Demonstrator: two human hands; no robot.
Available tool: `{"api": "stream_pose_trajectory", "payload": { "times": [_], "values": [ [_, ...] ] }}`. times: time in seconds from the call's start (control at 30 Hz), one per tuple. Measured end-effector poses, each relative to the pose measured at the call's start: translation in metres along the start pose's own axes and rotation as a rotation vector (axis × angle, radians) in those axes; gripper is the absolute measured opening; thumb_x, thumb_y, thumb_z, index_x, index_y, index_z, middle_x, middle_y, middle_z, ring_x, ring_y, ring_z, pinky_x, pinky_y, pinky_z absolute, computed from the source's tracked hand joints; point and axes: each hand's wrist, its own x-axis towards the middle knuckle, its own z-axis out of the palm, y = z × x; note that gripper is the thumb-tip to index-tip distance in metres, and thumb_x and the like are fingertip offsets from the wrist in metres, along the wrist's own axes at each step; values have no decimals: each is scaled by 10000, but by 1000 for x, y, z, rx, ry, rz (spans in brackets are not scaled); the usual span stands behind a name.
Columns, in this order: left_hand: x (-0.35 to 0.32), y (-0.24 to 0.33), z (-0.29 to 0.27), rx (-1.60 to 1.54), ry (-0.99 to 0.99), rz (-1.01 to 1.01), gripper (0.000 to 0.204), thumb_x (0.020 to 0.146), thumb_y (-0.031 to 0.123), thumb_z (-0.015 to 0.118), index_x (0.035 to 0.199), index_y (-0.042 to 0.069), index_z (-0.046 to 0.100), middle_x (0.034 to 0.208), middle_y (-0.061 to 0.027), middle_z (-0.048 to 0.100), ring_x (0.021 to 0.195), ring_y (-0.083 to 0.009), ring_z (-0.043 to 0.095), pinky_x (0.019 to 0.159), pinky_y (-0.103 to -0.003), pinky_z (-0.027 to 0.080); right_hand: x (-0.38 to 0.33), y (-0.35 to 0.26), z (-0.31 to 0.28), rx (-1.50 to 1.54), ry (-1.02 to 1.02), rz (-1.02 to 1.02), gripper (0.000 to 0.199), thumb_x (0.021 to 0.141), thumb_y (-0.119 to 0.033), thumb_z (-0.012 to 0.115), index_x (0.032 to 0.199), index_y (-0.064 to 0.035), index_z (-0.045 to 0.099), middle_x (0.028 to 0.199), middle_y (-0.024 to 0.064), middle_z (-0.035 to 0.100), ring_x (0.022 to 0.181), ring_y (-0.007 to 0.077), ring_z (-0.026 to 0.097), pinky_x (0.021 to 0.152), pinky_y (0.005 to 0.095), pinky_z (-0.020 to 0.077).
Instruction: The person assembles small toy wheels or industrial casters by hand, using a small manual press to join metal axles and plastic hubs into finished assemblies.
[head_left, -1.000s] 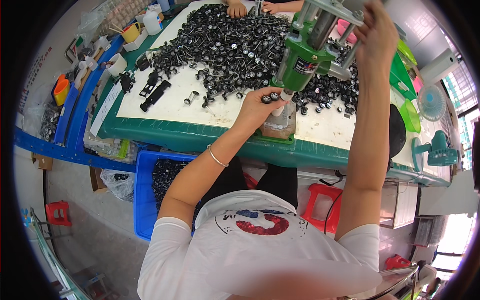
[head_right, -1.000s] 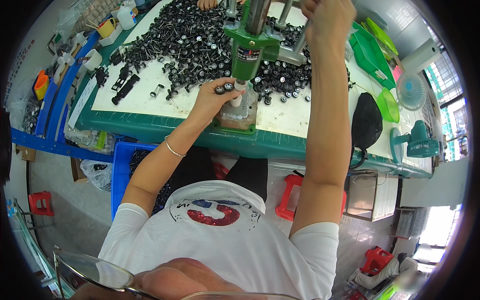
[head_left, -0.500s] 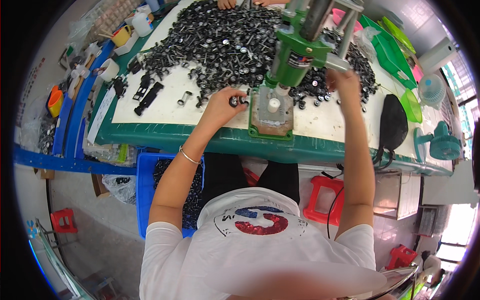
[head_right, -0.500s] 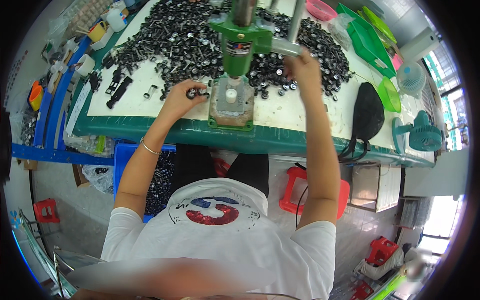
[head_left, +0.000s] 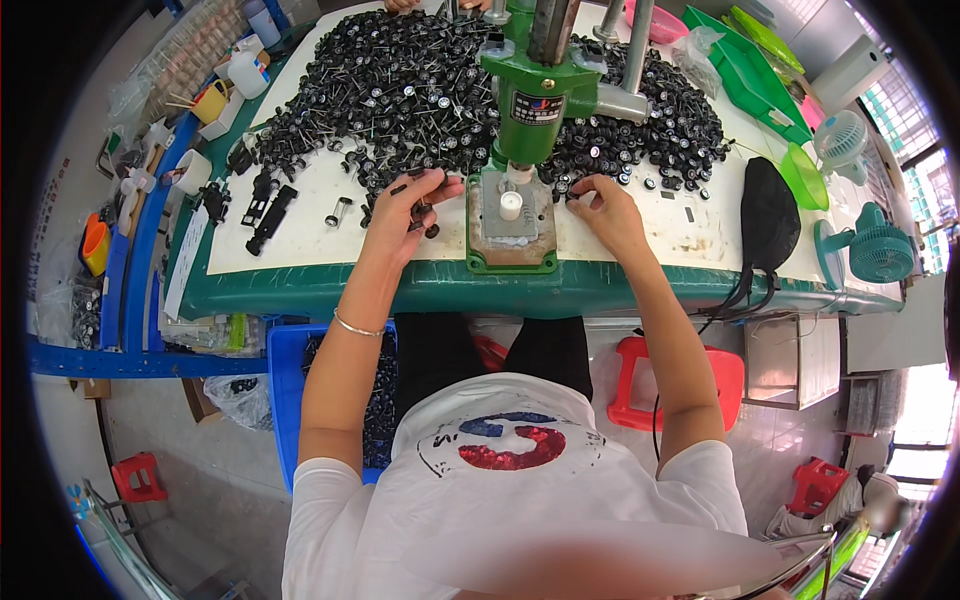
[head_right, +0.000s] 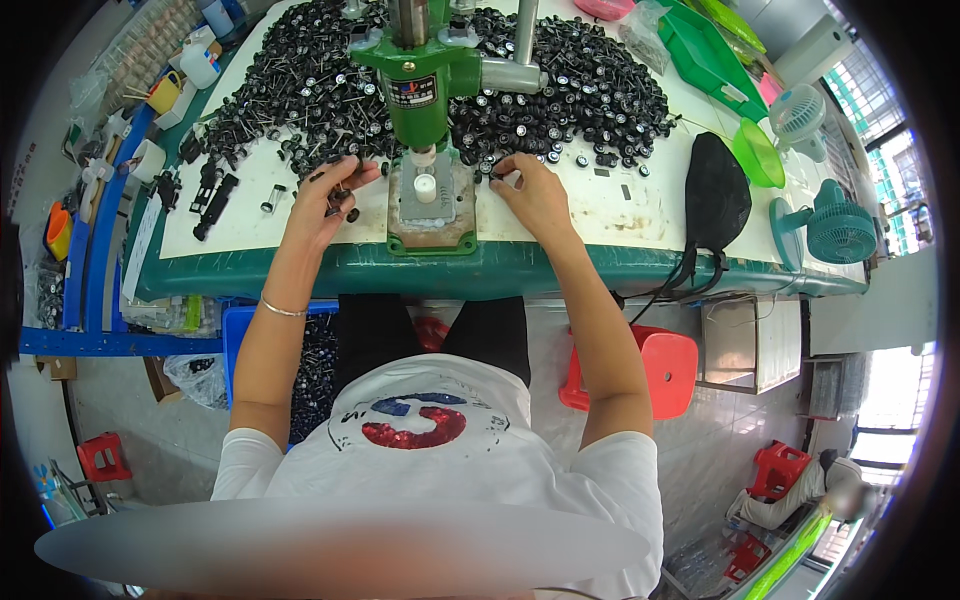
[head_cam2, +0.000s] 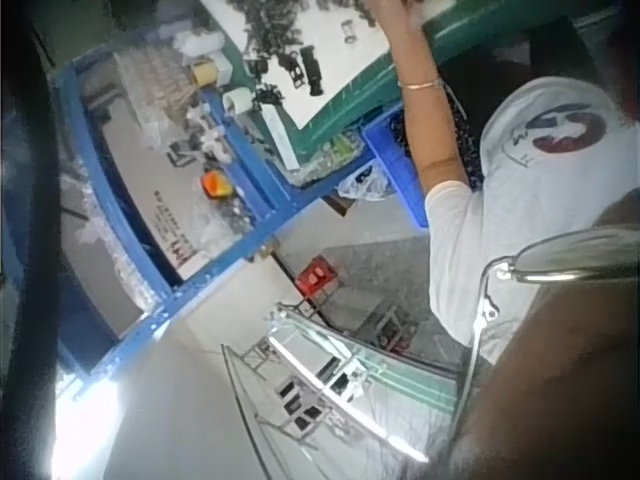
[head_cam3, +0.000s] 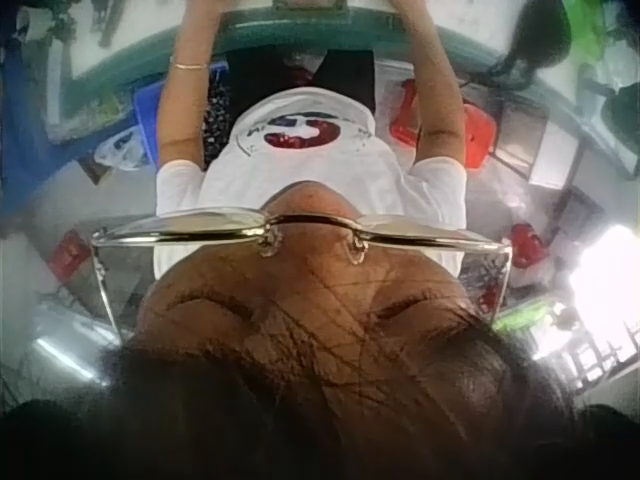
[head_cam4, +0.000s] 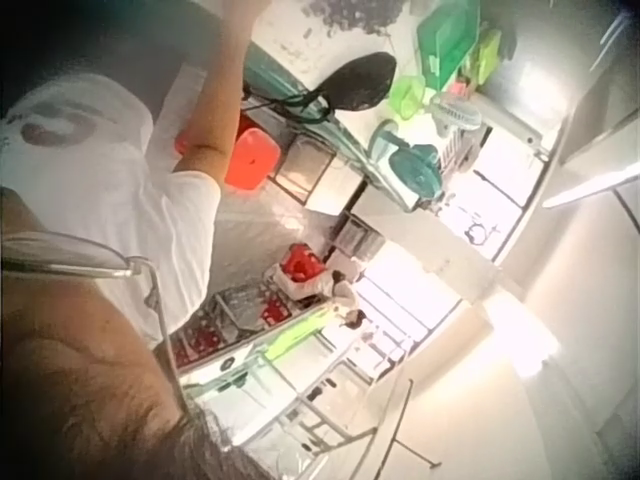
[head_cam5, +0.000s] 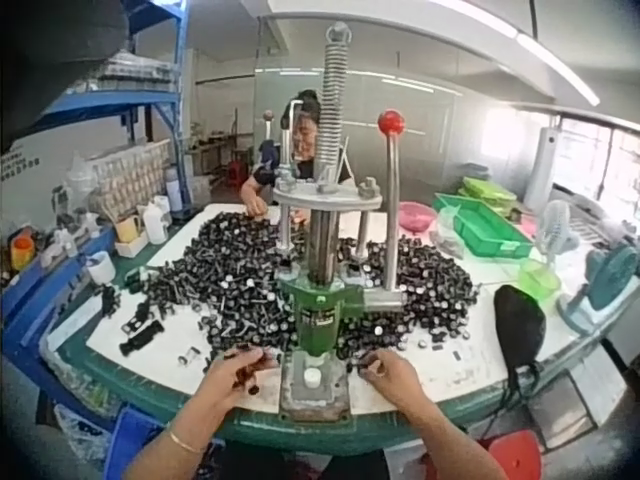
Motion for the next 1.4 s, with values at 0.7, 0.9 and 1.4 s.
{"api": "stream_pose_trajectory", "payload": {
  "times": [0.7,0.9,1.4],
  "values": [
    [-8,-11,30,705,-30,273,131,766,114,736,864,27,725,618,-7,602,537,-63,485,506,-239,361,-11,-80,24,389,22,-226,197,789,-133,688,958,-35,663,979,95,607,864,230,601,739,330,478],
    [-12,-9,42,608,-1,281,134,763,105,738,863,16,723,654,-14,618,541,-62,489,505,-234,372,-8,-82,22,271,9,-219,246,798,-159,675,1000,-22,646,963,88,589,846,216,599,749,342,473],
    [-6,-5,73,551,1,237,176,737,109,768,888,25,733,642,-36,622,547,-66,507,550,-228,421,90,-124,-111,1193,317,-130,229,933,-204,489,971,-25,627,800,60,595,593,159,517,560,259,438]
  ]
}}
